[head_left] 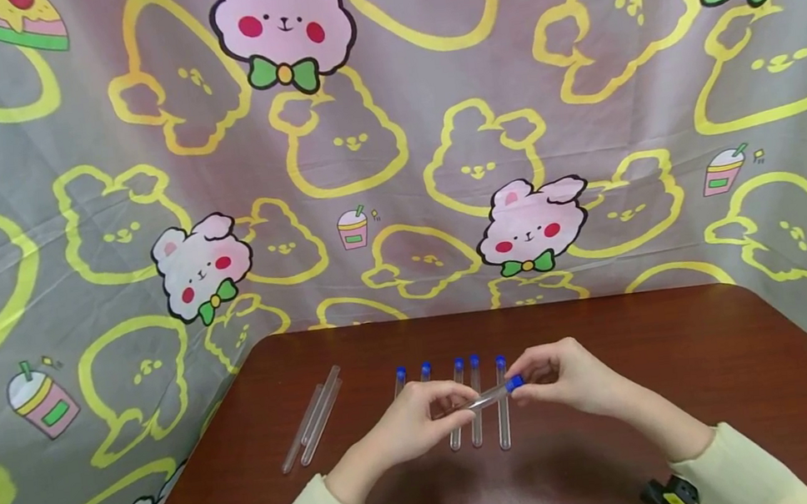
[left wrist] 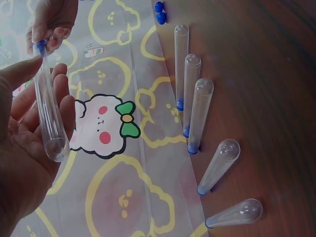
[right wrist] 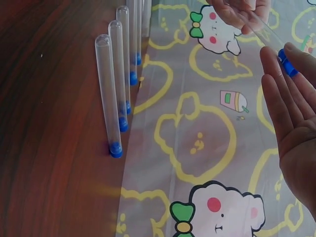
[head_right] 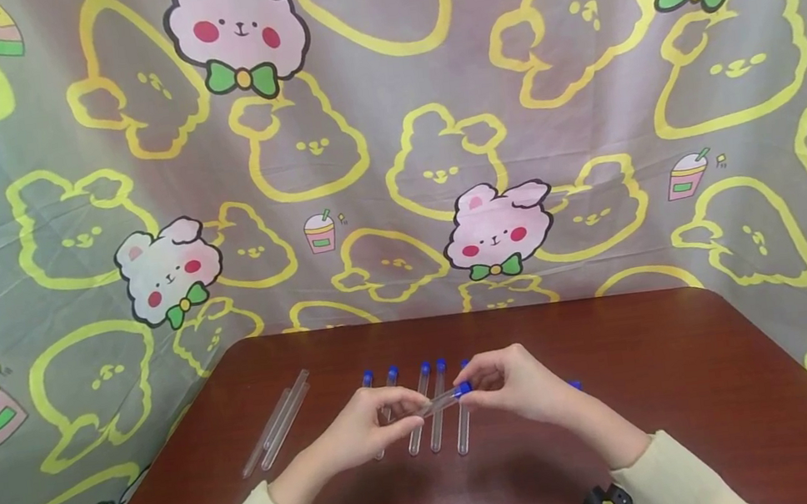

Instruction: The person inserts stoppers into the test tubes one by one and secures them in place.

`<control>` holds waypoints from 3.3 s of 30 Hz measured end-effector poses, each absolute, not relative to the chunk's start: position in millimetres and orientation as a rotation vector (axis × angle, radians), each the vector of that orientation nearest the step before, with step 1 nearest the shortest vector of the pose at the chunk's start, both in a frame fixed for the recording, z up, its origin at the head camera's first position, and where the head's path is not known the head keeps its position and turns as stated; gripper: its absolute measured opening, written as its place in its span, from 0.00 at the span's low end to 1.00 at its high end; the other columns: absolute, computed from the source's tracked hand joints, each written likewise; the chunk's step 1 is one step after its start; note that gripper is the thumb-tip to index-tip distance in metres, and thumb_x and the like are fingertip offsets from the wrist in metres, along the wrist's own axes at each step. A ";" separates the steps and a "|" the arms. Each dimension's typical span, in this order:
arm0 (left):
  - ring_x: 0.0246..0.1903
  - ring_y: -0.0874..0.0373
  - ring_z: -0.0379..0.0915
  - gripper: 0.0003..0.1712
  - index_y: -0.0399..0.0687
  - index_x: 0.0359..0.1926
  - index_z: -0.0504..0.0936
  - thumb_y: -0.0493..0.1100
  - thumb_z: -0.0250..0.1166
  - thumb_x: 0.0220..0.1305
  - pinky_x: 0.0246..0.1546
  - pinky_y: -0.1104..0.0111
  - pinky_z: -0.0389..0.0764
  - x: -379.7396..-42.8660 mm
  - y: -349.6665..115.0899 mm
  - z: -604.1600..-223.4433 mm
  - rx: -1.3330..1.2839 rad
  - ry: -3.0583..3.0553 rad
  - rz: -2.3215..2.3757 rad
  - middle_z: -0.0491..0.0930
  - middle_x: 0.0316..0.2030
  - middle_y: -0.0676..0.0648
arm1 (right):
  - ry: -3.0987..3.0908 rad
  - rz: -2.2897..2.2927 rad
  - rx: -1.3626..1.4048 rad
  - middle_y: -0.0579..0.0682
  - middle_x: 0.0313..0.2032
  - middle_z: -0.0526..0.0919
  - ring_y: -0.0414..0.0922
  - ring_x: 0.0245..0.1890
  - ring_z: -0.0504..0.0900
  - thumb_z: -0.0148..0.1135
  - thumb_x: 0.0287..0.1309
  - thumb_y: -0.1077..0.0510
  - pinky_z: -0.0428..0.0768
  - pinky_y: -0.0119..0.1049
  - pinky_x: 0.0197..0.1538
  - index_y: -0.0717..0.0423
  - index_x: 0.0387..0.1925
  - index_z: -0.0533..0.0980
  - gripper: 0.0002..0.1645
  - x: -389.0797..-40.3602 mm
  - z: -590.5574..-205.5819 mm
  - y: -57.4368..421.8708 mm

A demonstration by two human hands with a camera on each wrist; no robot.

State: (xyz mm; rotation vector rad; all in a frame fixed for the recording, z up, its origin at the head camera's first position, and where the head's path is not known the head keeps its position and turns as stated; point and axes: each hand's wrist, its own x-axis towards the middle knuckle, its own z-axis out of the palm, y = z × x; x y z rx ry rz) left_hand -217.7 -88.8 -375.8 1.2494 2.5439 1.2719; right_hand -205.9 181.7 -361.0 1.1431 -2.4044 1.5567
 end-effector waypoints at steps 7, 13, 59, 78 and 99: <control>0.26 0.69 0.72 0.09 0.50 0.45 0.84 0.42 0.67 0.64 0.28 0.70 0.77 -218.1 -89.8 -375.4 1.278 2.552 1.258 0.79 0.28 0.63 | -2.403 1.508 1.114 0.45 0.31 0.86 0.44 0.29 0.85 0.71 0.53 0.63 0.83 0.38 0.35 0.58 0.39 0.82 0.10 -204.6 -360.7 180.7; 0.26 0.70 0.71 0.08 0.49 0.44 0.84 0.42 0.67 0.64 0.27 0.74 0.74 -218.2 -95.6 -377.7 1.266 2.616 1.178 0.80 0.28 0.62 | -2.393 1.498 1.082 0.49 0.30 0.86 0.44 0.28 0.85 0.71 0.54 0.63 0.82 0.37 0.31 0.57 0.39 0.83 0.09 -205.1 -361.6 183.6; 0.29 0.67 0.72 0.05 0.52 0.36 0.83 0.41 0.71 0.59 0.33 0.64 0.78 -231.0 -190.0 -394.1 1.041 3.031 0.978 0.76 0.28 0.64 | -2.521 0.978 1.029 0.33 0.30 0.82 0.32 0.28 0.80 0.71 0.55 0.60 0.77 0.31 0.30 0.45 0.35 0.81 0.07 -200.5 -399.9 262.1; 0.24 0.65 0.70 0.11 0.52 0.41 0.83 0.40 0.73 0.56 0.26 0.70 0.74 -255.3 -204.8 -400.0 0.864 3.010 0.960 0.75 0.24 0.61 | -2.549 0.908 0.977 0.32 0.29 0.81 0.31 0.28 0.79 0.72 0.53 0.60 0.78 0.34 0.30 0.47 0.34 0.82 0.08 -201.2 -400.4 276.0; 0.20 0.63 0.72 0.14 0.40 0.46 0.81 0.37 0.70 0.58 0.17 0.70 0.75 -284.4 -205.1 -419.6 0.745 2.931 0.966 0.78 0.24 0.55 | -2.530 0.879 0.908 0.31 0.29 0.82 0.31 0.29 0.80 0.72 0.52 0.61 0.76 0.27 0.33 0.49 0.32 0.82 0.07 -197.1 -411.0 291.8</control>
